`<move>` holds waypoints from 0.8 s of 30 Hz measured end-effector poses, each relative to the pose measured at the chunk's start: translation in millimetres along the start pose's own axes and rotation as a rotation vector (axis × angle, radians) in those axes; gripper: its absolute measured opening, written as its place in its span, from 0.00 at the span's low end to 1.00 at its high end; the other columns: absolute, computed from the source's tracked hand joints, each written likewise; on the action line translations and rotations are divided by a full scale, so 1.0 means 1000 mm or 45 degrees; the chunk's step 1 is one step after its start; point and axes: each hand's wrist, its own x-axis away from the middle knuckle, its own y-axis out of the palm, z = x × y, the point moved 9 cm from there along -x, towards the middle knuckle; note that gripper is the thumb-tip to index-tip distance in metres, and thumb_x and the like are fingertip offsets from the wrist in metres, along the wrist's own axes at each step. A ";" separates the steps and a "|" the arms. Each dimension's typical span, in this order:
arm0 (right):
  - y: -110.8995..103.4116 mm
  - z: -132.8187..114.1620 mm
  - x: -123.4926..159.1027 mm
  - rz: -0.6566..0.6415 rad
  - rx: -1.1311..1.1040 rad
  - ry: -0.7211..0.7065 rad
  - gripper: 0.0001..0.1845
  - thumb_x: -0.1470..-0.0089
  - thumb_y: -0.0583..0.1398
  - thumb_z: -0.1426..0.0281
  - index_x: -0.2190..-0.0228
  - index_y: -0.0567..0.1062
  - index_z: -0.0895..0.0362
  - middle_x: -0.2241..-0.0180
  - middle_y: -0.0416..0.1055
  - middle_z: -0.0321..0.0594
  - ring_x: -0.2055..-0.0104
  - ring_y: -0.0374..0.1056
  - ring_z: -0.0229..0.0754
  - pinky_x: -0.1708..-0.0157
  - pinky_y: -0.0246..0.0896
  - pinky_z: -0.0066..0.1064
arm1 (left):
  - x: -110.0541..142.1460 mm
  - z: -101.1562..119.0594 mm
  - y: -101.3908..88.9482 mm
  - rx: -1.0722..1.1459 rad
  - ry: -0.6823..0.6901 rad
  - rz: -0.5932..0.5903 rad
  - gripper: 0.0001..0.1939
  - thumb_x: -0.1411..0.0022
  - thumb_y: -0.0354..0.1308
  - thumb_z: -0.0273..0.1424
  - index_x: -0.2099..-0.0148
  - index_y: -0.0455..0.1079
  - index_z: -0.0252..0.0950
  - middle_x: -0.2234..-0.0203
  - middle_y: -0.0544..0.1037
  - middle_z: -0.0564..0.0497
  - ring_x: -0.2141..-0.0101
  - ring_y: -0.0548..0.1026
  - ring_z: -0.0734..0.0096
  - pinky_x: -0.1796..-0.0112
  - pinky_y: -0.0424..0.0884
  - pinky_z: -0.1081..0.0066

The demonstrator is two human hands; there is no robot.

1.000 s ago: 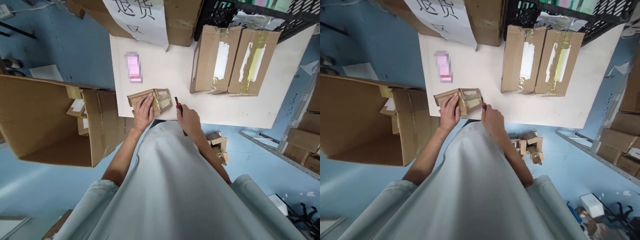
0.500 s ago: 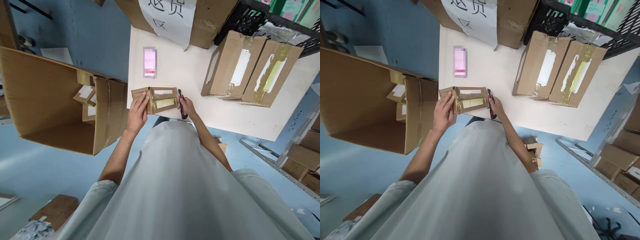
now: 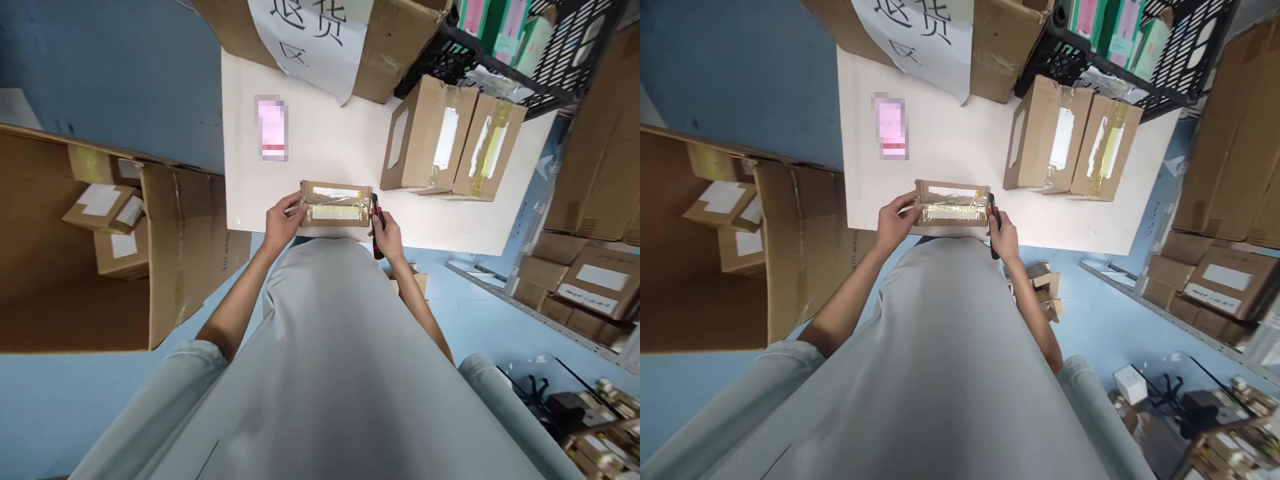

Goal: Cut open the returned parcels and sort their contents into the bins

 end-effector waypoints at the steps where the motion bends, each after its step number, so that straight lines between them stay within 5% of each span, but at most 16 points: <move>1: -0.003 -0.002 0.004 0.019 0.092 -0.003 0.22 0.21 0.48 0.55 0.45 0.73 0.55 0.60 0.83 0.41 0.60 0.82 0.47 0.55 0.72 0.34 | -0.004 -0.006 0.004 0.012 -0.021 -0.016 0.27 0.27 0.64 0.48 0.35 0.79 0.37 0.36 0.83 0.39 0.39 0.83 0.49 0.38 0.83 0.48; 6: -0.007 -0.047 0.021 0.089 0.603 -0.147 0.26 0.19 0.45 0.59 0.34 0.72 0.56 0.43 0.83 0.52 0.44 0.80 0.55 0.47 0.71 0.39 | -0.004 -0.012 0.009 -0.004 0.039 -0.110 0.27 0.29 0.64 0.38 0.31 0.71 0.42 0.35 0.81 0.39 0.42 0.84 0.54 0.42 0.86 0.52; 12: 0.044 -0.112 0.022 -0.287 1.018 -0.469 0.28 0.17 0.44 0.60 0.27 0.69 0.53 0.33 0.77 0.51 0.41 0.78 0.55 0.49 0.72 0.38 | -0.004 -0.006 0.008 -0.008 0.207 -0.213 0.17 0.27 0.61 0.40 0.40 0.77 0.42 0.37 0.78 0.42 0.43 0.82 0.55 0.45 0.86 0.54; 18: 0.073 -0.135 0.007 -0.461 1.317 -0.509 0.31 0.16 0.42 0.57 0.25 0.67 0.52 0.33 0.77 0.55 0.44 0.79 0.57 0.49 0.71 0.42 | -0.013 -0.010 0.010 0.015 0.277 -0.244 0.22 0.24 0.61 0.49 0.37 0.76 0.43 0.39 0.79 0.42 0.44 0.81 0.55 0.47 0.87 0.56; 24: 0.080 -0.142 0.004 -0.513 1.454 -0.511 0.31 0.18 0.43 0.68 0.21 0.59 0.54 0.36 0.76 0.59 0.43 0.80 0.58 0.48 0.72 0.45 | -0.017 -0.013 0.014 0.019 0.321 -0.249 0.26 0.23 0.60 0.51 0.35 0.75 0.41 0.37 0.78 0.41 0.40 0.80 0.52 0.45 0.86 0.55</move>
